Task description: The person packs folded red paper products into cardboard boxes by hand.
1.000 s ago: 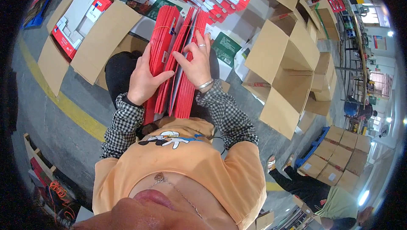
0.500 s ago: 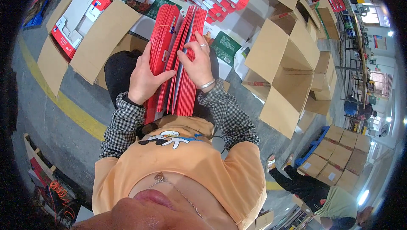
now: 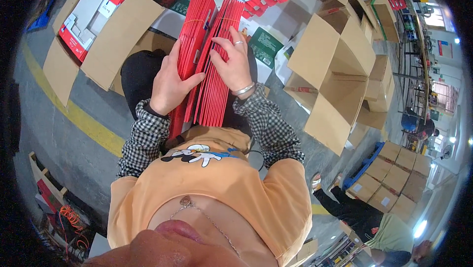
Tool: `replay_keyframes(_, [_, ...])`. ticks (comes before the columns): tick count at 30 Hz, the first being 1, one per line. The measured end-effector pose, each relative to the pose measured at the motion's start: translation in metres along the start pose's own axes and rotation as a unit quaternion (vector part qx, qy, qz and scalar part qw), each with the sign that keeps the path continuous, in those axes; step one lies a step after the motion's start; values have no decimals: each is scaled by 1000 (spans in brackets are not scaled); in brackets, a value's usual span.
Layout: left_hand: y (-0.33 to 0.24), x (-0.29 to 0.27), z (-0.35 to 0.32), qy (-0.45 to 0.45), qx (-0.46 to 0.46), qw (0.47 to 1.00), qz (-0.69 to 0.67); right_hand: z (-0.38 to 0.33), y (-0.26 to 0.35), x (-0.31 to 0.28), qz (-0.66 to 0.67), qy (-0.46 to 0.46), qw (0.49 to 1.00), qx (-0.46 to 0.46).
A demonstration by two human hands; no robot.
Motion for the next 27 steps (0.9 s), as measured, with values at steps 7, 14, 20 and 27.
replay_keyframes(7, [-2, 2, -3, 7, 8, 1000, 1, -9, 3, -4, -34, 27, 999, -17])
replay_keyframes(14, [-1, 2, -5, 7, 11, 1000, -16, -31, 35, -7, -77, 101, 991, -42])
replay_keyframes(20, [-8, 8, -7, 12, 21, 1000, -16, -44, 44, -7, -80, 132, 987, -38])
replay_keyframes(27, [-7, 6, -7, 12, 23, 999, -30, -51, 49, -6, -72, 152, 985, -28])
Point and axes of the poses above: each hand's wrist, its own z-axis towards the middle knuckle, its own x-axis out of the palm, y = z × x, the point moved 10 cm from there along z, towards the middle knuckle, and after that the axes turned 11 degrees about -z, right-handed, at the moved point
